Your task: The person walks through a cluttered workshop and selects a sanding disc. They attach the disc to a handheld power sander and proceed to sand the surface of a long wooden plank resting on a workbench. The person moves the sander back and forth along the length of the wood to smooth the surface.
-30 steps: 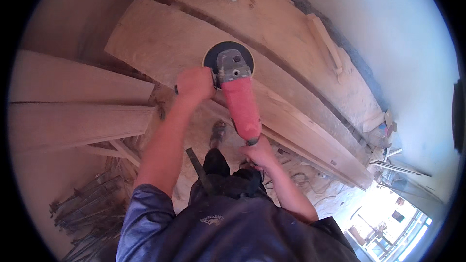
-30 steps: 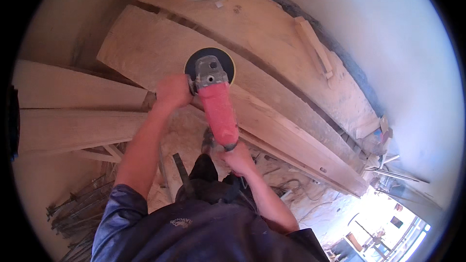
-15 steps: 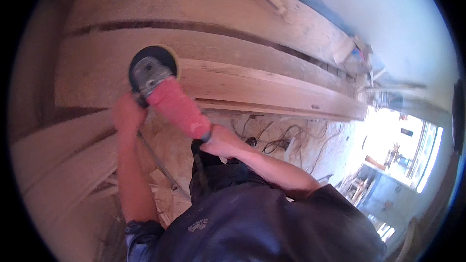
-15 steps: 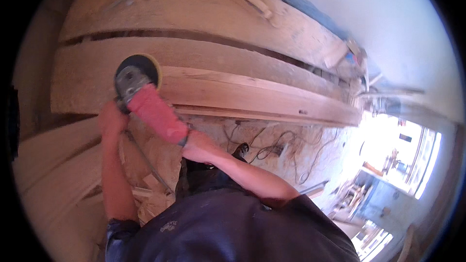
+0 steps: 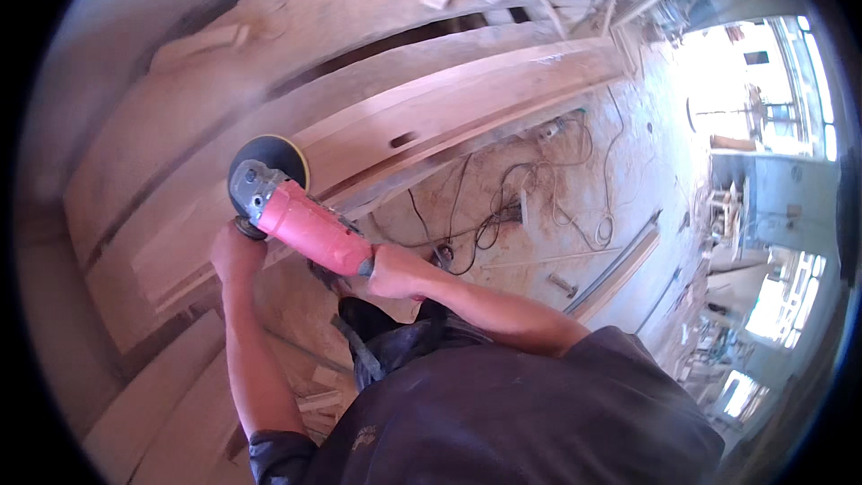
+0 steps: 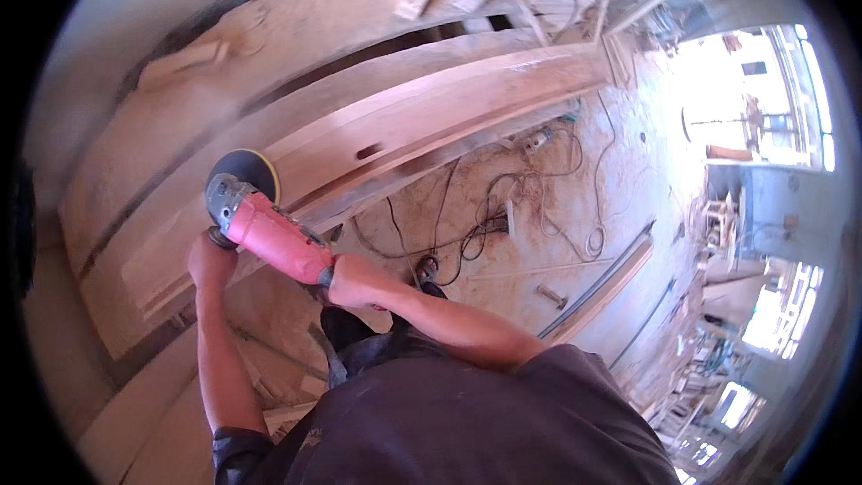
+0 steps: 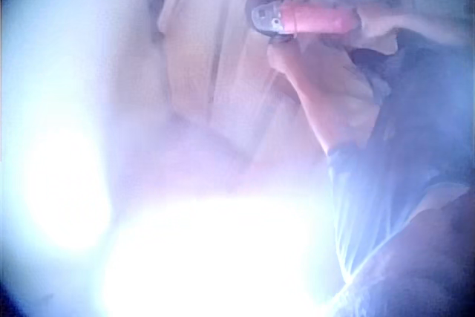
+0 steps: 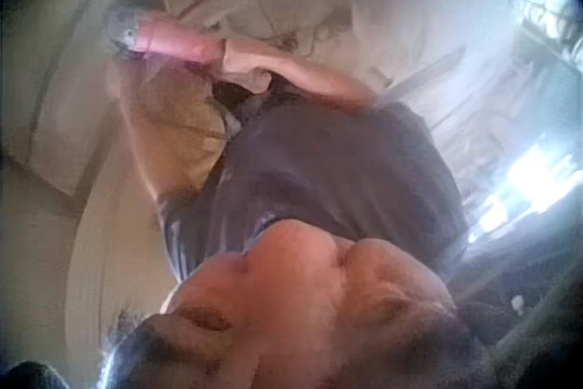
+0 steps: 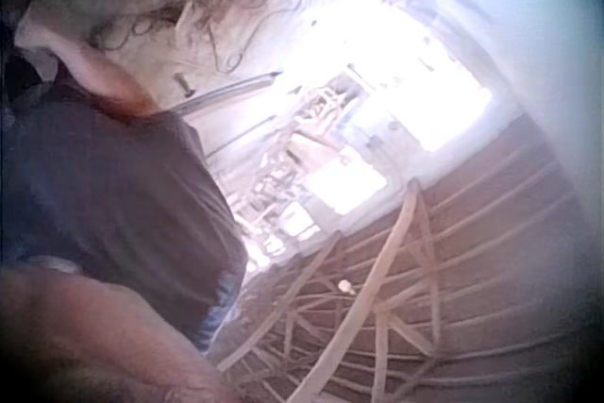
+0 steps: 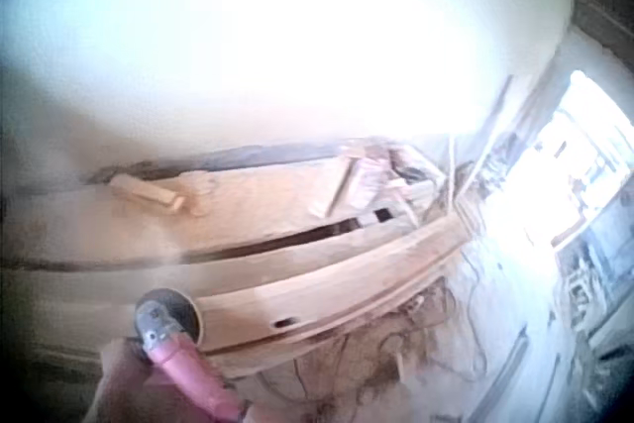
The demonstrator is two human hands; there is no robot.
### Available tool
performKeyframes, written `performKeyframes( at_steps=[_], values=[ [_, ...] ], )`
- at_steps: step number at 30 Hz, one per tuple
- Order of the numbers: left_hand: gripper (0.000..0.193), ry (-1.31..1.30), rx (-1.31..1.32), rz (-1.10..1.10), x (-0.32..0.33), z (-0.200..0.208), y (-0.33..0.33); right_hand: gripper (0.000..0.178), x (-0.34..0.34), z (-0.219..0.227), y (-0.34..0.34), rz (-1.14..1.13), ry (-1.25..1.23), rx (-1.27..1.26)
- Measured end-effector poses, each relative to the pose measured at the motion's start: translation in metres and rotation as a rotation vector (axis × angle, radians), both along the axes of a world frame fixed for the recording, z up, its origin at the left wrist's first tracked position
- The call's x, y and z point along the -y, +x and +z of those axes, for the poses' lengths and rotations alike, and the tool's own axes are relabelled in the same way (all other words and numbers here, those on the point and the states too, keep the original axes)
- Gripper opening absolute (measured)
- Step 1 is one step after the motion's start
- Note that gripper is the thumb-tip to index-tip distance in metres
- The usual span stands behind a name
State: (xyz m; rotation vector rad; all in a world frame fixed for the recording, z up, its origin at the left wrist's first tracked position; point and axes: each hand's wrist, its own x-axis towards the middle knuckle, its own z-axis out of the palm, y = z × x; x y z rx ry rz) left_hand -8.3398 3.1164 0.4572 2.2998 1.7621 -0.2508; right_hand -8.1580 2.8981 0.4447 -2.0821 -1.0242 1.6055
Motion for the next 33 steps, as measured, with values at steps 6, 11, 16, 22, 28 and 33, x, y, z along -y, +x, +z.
performKeyframes(
  at_steps=[6,11,16,22,28,33],
  values=[
    [0.03,-0.021,-0.057,-0.121,0.076,0.226,0.073,0.035,0.102,0.172,0.031,-0.142,0.111,0.016],
    [0.029,-0.056,-0.087,-0.301,0.044,0.2,0.208,0.033,0.083,0.17,0.121,-0.401,-0.027,-0.113],
    [0.027,-0.145,-0.092,-0.508,0.051,0.131,0.324,0.026,0.111,0.108,0.196,-0.558,0.002,-0.202],
    [0.024,-0.235,0.065,-0.657,0.08,0.11,0.453,0.016,0.149,0.081,0.276,-0.834,-0.032,-0.205],
    [0.019,-0.311,0.106,-0.641,0.077,0.106,0.462,0.02,0.151,0.084,0.298,-0.763,-0.158,-0.197],
    [0.015,-0.265,0.048,-0.498,0.056,0.098,0.373,0.035,0.111,0.097,0.265,-0.49,-0.083,-0.081]
  ],
)
